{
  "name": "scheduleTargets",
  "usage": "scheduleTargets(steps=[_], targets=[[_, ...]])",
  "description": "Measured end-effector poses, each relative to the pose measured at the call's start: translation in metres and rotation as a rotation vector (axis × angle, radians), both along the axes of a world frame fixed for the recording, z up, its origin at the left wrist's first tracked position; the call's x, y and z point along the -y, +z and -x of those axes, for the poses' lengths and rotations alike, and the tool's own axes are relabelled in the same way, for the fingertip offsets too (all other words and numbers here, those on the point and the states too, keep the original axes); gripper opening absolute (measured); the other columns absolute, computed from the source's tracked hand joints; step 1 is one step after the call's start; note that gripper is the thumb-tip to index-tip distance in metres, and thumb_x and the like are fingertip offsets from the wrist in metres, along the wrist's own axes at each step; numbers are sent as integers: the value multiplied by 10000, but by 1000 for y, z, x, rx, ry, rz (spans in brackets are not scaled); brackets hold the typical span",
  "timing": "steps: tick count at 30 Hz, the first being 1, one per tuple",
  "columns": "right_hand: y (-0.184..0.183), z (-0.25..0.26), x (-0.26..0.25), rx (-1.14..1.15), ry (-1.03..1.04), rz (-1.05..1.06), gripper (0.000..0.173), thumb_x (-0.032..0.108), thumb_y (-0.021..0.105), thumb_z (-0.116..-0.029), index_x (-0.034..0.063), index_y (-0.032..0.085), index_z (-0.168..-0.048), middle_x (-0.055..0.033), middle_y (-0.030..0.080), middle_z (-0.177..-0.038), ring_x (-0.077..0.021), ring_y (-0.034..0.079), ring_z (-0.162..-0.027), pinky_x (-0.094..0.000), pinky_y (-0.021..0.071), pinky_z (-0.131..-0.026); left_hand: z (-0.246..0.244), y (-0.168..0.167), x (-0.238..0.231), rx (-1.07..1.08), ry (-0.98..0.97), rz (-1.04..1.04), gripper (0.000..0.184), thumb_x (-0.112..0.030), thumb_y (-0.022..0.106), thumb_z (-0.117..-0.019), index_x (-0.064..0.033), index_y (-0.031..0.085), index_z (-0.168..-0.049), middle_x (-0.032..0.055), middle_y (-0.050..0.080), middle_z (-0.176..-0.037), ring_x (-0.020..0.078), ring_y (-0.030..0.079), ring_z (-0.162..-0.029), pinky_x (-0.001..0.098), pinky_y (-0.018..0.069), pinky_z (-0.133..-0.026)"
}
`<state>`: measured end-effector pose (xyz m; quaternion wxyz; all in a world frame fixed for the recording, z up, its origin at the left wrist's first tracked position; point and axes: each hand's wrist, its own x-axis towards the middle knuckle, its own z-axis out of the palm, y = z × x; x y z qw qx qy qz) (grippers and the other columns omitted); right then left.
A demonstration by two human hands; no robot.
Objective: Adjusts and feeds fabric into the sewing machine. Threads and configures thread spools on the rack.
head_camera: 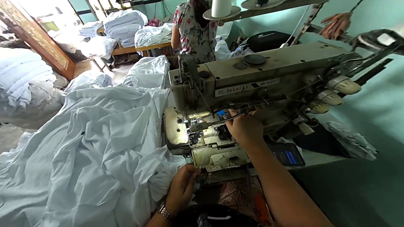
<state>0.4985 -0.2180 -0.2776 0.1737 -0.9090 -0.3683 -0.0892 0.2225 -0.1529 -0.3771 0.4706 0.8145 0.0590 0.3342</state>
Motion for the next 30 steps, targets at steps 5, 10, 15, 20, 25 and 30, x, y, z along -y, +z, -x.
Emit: scheduleTargets(steps=[5, 10, 15, 20, 25, 30], targets=[[-5, -2, 1, 61, 37, -12, 362, 274, 639, -1006, 61, 700, -1292, -268, 708, -1028, -467, 699, -930, -643, 545, -717, 0, 1, 2, -9, 16, 5, 181, -96, 447, -1073, -31, 609, -1117, 81, 692, -1057, 161, 691, -1001, 348, 589, -923], [-2, -2, 0, 45, 26, 16, 378, 275, 612, -1024, 56, 682, -1324, -277, 695, -1070, -468, 693, -952, -641, 543, -724, -2, 3, 3, -10, 11, 14, 187, -90, 435, -1075, -26, 607, -1110, 81, 687, -1045, 153, 687, -981, 334, 589, -905], [2, -2, 1, -7, 19, 20, 324, 207, 629, -1014, 17, 696, -1268, -253, 685, -1119, -460, 682, -985, -628, 546, -752, -2, 1, 2, 8, 10, 20, 185, -103, 439, -1080, -23, 603, -1110, 76, 691, -1046, 144, 689, -978, 329, 590, -902], [10, 1, 3, -23, 17, 15, 217, 136, 612, -1014, -36, 709, -1103, -270, 681, -1100, -457, 693, -962, -617, 557, -727, -3, 0, 2, 10, 23, 15, 201, -129, 436, -1087, -22, 605, -1109, 73, 698, -1042, 144, 696, -976, 332, 593, -903], [17, 1, 1, -95, -23, 86, 219, 125, 592, -1027, -29, 693, -1144, -260, 676, -1136, -448, 688, -1000, -602, 561, -769, -4, -1, 2, 13, 34, 12, 201, -120, 436, -1084, -20, 609, -1111, 62, 701, -1032, 136, 692, -965, 327, 590, -896], [12, 4, 20, -159, 1, -17, 404, 93, 515, -1052, 20, 549, -1449, -250, 606, -1363, -456, 671, -1097, -624, 549, -881, -4, -1, 1, 17, 38, 34, 198, -126, 433, -1089, -26, 603, -1111, 52, 707, -1023, 127, 696, -953, 316, 591, -891]])
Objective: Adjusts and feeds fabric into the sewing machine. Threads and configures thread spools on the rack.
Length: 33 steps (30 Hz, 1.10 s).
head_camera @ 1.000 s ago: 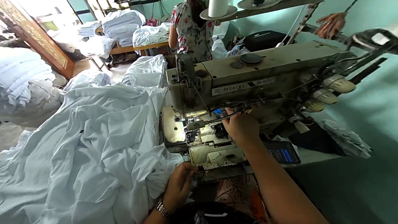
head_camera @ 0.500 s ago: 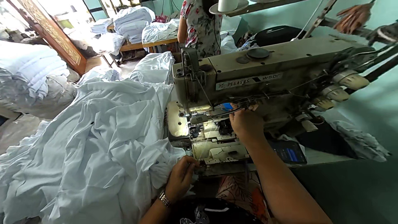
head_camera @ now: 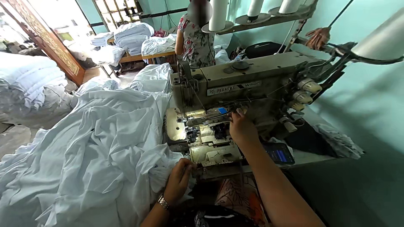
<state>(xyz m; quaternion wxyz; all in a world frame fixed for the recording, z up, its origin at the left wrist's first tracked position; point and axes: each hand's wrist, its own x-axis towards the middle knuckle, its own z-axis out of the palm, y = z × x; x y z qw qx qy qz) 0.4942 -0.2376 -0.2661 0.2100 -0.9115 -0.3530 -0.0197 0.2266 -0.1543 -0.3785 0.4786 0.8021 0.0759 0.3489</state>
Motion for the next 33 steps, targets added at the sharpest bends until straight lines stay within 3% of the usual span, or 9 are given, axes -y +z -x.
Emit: scheduleTargets(steps=[2, 4, 9, 13, 15, 18, 22, 25, 33], targets=[[-8, 7, 26, 115, 74, -152, 441, 107, 510, -1045, 54, 539, -1482, -251, 657, -1275, -447, 707, -978, -621, 566, -788, -1, 1, -1, 6, -4, 19, 198, -129, 434, -1089, -25, 602, -1109, 51, 711, -1018, 124, 697, -947, 312, 592, -881], [-19, 8, 57, 301, 206, -448, 312, 183, 566, -1020, 76, 724, -1266, -178, 739, -1028, -326, 730, -819, -498, 604, -677, 0, 1, -1, 6, -11, 36, 203, -138, 428, -1094, -28, 598, -1108, 45, 709, -1016, 119, 695, -943, 309, 592, -876], [17, -49, 129, 368, 136, -954, 389, 173, 433, -1096, -134, 668, -1050, -197, 670, -883, -181, 643, -782, -342, 559, -747, 1, 4, -1, 5, -22, 83, 205, -135, 423, -1098, -20, 593, -1102, 49, 707, -1013, 108, 690, -941, 292, 586, -867], [33, -166, 142, -51, -139, -1137, 350, 258, 396, -1105, 49, 565, -1329, 54, 601, -1009, 38, 504, -724, -167, 449, -688, -2, 5, -2, 8, -39, 120, 215, -145, 419, -1100, -15, 591, -1097, 56, 709, -1012, 118, 692, -937, 304, 586, -870], [34, -215, 137, -249, -66, -1140, 255, 309, 454, -1085, 218, 595, -1277, 175, 623, -930, 98, 453, -573, -89, 384, -535, -3, 5, -3, 11, -51, 151, 224, -160, 420, -1104, -13, 590, -1097, 61, 709, -1011, 124, 693, -938, 312, 587, -874], [54, -201, 115, -420, -6, -1221, 115, 371, 496, -1072, 299, 583, -1054, 204, 593, -790, 78, 487, -559, -105, 441, -551, -5, 3, -4, 17, -44, 173, 232, -180, 425, -1107, -19, 590, -1091, 62, 712, -1012, 136, 698, -947, 336, 590, -886], [70, -159, 107, -435, -117, -1402, 395, 356, 244, -1130, 186, 583, -1237, 110, 695, -902, -30, 604, -598, -216, 535, -579, -7, 1, -6, 27, -63, 250, 252, -259, 438, -1110, -72, 607, -1096, 51, 721, -1001, 171, 713, -948, 381, 600, -906], [73, -146, 119, -415, -94, -1536, 548, 393, 98, -1130, 135, 565, -1257, 37, 716, -958, -123, 703, -807, -331, 592, -768, -5, 1, -7, 54, -90, 356, 248, -294, 445, -1105, -120, 620, -1083, 37, 711, -963, 170, 707, -932, 374, 590, -910], [88, -120, 162, -142, -98, -1741, 623, 352, 43, -1127, 72, 598, -1152, -13, 706, -865, -155, 698, -829, -337, 581, -766, 24, 28, 4, 122, -69, 405, 195, -349, 503, -1078, -221, 648, -1105, -44, 690, -894, 89, 681, -845, 288, 579, -846]])
